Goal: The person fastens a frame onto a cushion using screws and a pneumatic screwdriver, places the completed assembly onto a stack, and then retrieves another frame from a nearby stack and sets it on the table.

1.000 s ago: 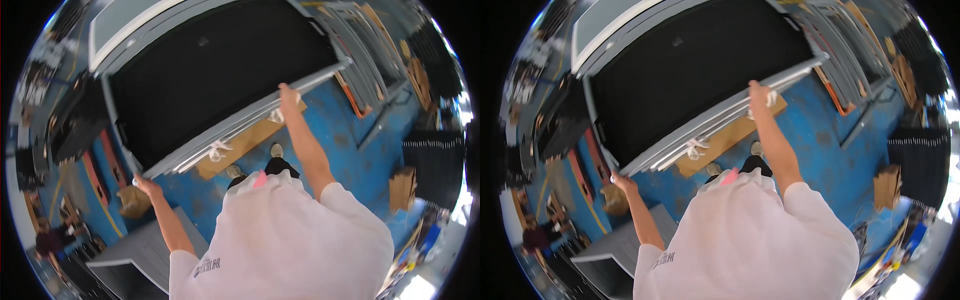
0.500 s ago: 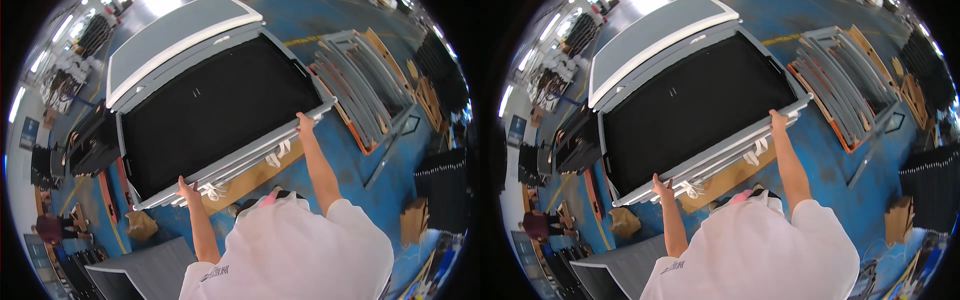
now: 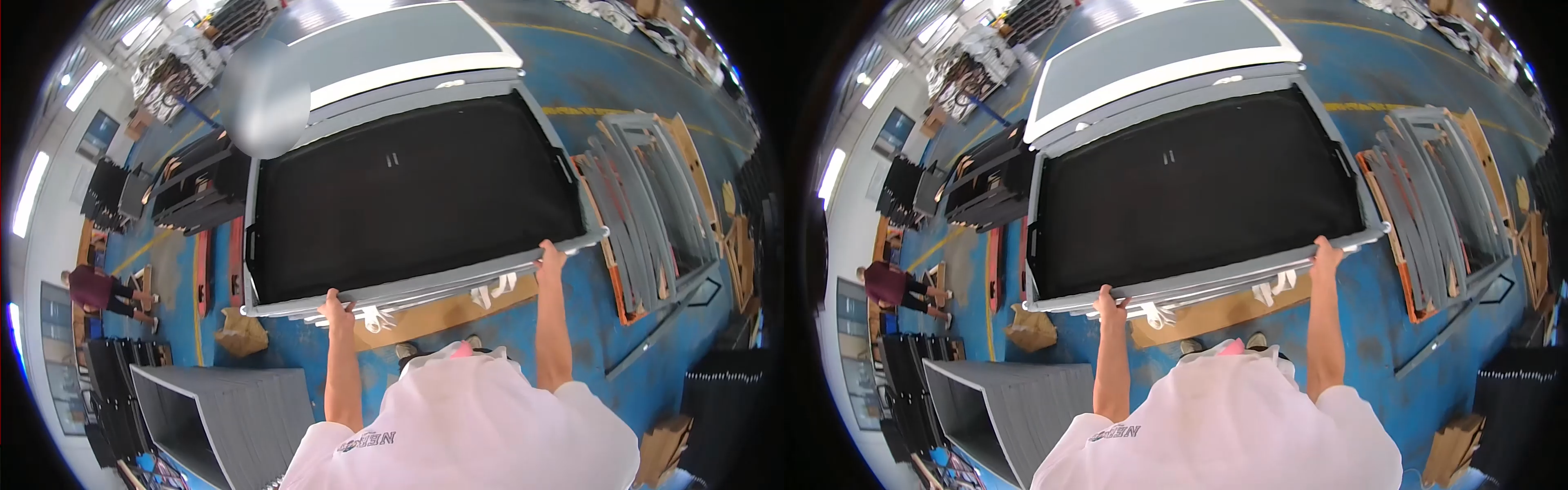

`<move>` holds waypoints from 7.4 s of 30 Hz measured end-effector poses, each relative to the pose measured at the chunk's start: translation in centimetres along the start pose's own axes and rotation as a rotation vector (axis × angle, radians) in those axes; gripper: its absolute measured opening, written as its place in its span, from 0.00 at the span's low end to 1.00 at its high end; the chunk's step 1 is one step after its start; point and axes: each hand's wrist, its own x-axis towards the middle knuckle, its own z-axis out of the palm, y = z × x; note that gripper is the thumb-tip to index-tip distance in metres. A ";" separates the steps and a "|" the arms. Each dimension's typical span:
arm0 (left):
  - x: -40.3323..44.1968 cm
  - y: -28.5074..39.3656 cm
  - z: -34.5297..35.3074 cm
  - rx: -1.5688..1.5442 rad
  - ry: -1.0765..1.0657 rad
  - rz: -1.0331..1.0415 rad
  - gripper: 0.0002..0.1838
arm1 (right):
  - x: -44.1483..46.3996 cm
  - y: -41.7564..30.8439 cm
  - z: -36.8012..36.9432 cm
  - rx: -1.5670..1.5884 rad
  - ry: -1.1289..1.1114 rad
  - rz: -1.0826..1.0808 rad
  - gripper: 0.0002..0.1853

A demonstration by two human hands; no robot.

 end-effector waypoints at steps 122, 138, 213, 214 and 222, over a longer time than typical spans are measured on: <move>4.9 9.8 -105.6 0.352 0.982 0.209 0.29 | -113.0 50.7 37.8 -0.587 -1.966 -1.962 0.28; 8.3 16.8 -107.5 0.446 1.079 0.013 0.25 | -104.3 57.7 45.9 -1.237 -1.908 -1.121 0.26; -42.5 0.0 -73.8 -0.532 2.064 0.663 0.09 | -109.8 39.0 18.6 -0.235 -2.795 -0.190 0.04; -43.6 -1.2 -72.0 -0.547 2.152 0.660 0.08 | -109.8 38.7 16.9 -0.204 -2.863 -0.137 0.04; -53.7 -12.5 -62.2 -0.447 2.451 0.601 0.07 | -107.3 37.7 1.5 -0.158 -3.041 0.064 0.04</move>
